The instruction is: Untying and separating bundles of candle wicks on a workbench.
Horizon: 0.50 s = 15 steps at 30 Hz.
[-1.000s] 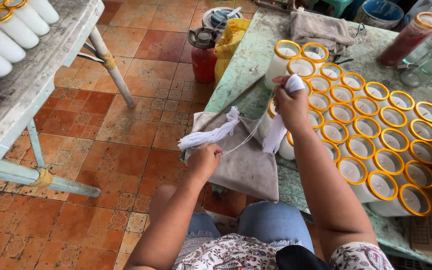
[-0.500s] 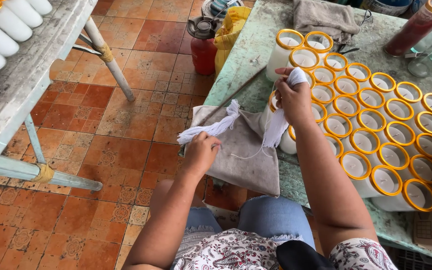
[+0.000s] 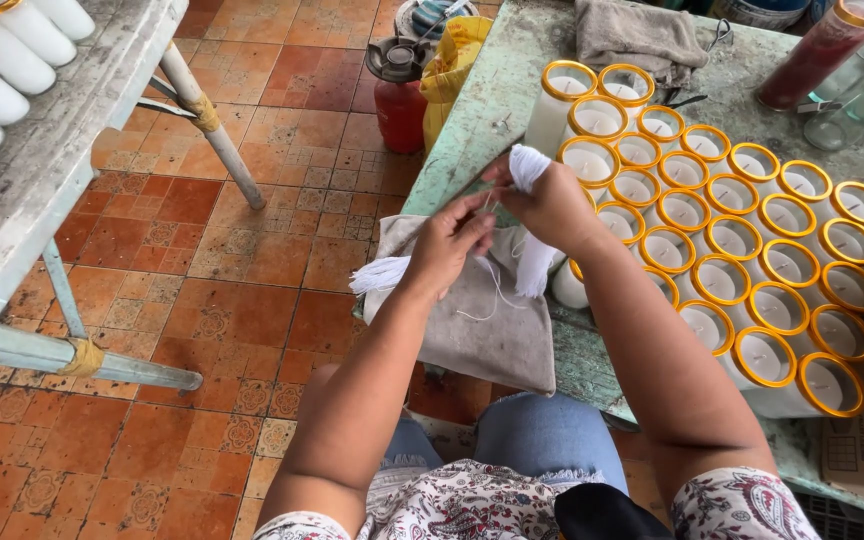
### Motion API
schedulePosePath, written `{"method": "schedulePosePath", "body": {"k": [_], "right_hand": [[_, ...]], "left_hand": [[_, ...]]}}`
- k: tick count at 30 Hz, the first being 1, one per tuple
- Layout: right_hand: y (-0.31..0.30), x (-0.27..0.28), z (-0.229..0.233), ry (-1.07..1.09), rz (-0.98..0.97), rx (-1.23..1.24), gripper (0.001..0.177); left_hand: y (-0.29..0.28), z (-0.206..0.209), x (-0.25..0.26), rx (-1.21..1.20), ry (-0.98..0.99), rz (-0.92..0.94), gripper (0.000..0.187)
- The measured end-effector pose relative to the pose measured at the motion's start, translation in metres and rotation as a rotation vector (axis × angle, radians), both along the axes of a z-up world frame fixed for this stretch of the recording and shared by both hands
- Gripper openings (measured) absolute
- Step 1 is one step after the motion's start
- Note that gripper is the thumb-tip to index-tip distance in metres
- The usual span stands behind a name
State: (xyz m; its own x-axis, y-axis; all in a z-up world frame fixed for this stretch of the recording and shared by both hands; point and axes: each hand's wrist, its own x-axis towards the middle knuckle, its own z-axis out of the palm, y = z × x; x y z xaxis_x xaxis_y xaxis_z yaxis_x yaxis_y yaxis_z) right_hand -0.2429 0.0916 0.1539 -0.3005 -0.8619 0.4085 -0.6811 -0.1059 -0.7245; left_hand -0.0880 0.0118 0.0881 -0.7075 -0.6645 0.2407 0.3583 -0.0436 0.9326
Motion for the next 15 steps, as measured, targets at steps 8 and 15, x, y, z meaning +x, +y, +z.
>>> {"method": "schedulePosePath", "body": {"k": [8, 15], "right_hand": [[-0.008, -0.029, -0.021, 0.276, -0.235, 0.071, 0.015], [-0.01, -0.029, -0.019, 0.225, -0.34, 0.125, 0.025]], "left_hand": [[-0.009, -0.052, 0.044, -0.42, -0.871, 0.167, 0.022], [-0.018, -0.1, 0.069, -0.752, -1.13, 0.196, 0.014]]}}
